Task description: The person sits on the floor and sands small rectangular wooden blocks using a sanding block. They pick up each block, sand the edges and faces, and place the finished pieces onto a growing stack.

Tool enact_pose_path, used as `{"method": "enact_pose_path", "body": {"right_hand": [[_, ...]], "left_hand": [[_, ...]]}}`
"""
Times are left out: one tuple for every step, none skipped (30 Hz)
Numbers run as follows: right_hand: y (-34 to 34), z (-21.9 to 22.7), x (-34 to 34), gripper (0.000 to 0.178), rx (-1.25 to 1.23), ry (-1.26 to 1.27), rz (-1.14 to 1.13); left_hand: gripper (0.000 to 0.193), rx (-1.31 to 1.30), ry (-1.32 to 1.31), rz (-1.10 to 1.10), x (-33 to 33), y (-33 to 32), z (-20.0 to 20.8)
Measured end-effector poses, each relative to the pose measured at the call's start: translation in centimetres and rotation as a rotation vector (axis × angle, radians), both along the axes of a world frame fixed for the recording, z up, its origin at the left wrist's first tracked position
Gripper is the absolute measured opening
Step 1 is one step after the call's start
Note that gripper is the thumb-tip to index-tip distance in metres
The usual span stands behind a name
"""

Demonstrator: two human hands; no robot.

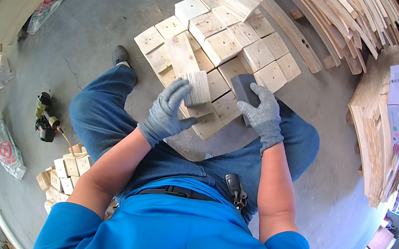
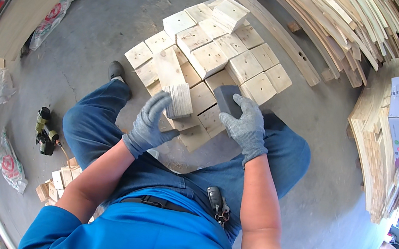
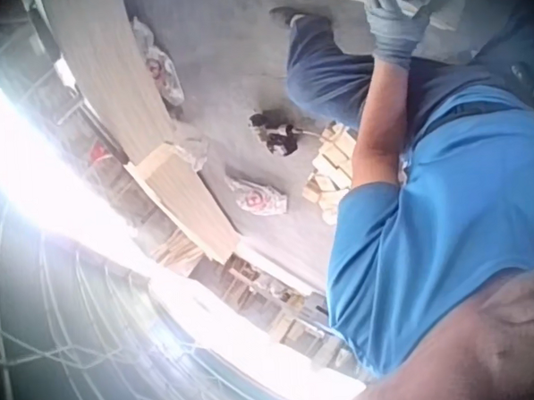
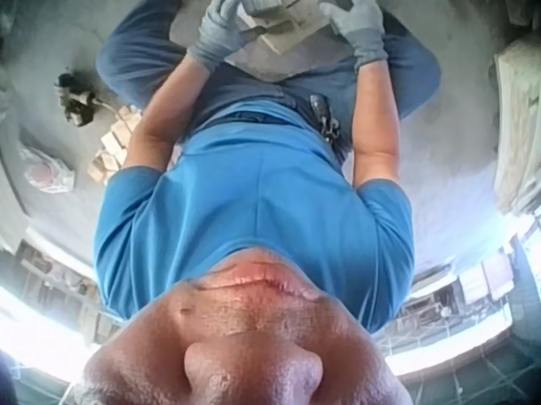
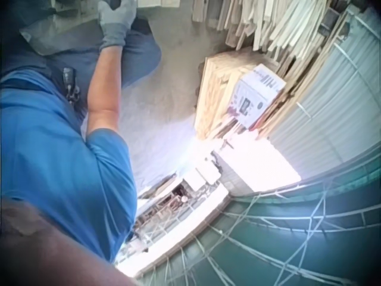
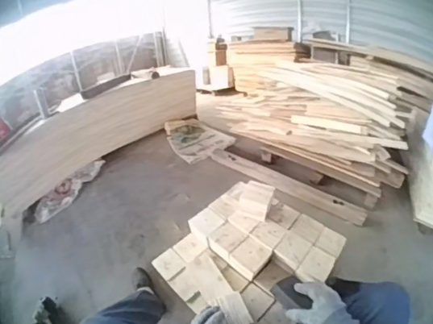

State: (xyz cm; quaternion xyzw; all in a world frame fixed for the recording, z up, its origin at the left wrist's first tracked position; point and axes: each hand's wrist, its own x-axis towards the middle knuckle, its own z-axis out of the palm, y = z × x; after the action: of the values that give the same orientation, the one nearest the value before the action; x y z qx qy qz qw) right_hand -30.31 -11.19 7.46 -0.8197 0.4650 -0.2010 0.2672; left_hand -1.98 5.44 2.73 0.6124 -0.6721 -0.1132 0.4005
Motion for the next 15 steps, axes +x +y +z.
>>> {"method": "enact_pose_path", "body": {"right_hand": [[0.1, -0.1, -0.1, 0.068, -0.015, -0.001, 0.004], [0.3, -0.1, -0.3, 0.067, 0.001, -0.021, 0.001], [0.7, 0.3, -0.1, 0.067, 0.018, -0.043, 0.005], [1.1, 0.5, 0.1, 0.067, 0.034, -0.064, 0.01], [1.8, 0.5, 0.2, 0.068, -0.012, -0.049, 0.021], [2.5, 0.6, 0.3, 0.068, -0.06, -0.033, 0.034], [3.3, 0.6, 0.6, 0.069, -0.108, -0.02, 0.05], [4.1, 0.7, 1.2, 0.07, -0.105, -0.052, 0.077], [5.0, 1.3, 1.7, 0.071, -0.102, -0.078, 0.1], [5.9, 1.7, 2.5, 0.072, -0.099, -0.11, 0.127], [6.8, 1.9, 3.4, 0.073, -0.114, -0.022, 0.134], [7.3, 1.8, 4.0, 0.072, -0.113, 0.03, 0.175], [7.7, 2.2, 4.7, 0.072, -0.134, 0.076, 0.204], [8.1, 2.5, 5.3, 0.072, -0.154, 0.122, 0.233], [7.9, 2.1, 5.8, 0.072, -0.195, 0.171, 0.268]], "left_hand": [[0.116, -0.003, 0.031, 0.049, 0.1, -0.1, -0.1], [0.121, 0.054, 0.055, 0.09, 0.4, -0.2, -0.3], [0.126, 0.112, 0.077, 0.139, 0.8, -0.4, -0.7], [0.13, 0.169, 0.1, 0.188, 1.3, -0.6, -1.1], [0.136, 0.268, 0.097, 0.194, 1.7, -0.9, -1.5], [0.138, 0.317, 0.123, 0.195, 1.6, -1.4, -1.8], [0.14, 0.365, 0.147, 0.199, 1.5, -1.8, -2.1], [0.142, 0.414, 0.17, 0.203, 1.5, -2.2, -2.4], [0.145, 0.419, 0.175, 0.184, 1.4, -2.7, -3.0], [0.144, 0.386, 0.257, 0.17, 1.4, -2.8, -4.0], [0.142, 0.352, 0.339, 0.156, 1.4, -2.9, -5.0], [0.14, 0.321, 0.42, 0.135, 1.3, -3.0, -5.8], [0.138, 0.329, 0.444, 0.129, 1.1, -3.1, -5.6], [0.136, 0.338, 0.468, 0.123, 1.0, -3.1, -5.3], [0.134, 0.343, 0.49, 0.114, 0.9, -3.4, -5.2]]}}
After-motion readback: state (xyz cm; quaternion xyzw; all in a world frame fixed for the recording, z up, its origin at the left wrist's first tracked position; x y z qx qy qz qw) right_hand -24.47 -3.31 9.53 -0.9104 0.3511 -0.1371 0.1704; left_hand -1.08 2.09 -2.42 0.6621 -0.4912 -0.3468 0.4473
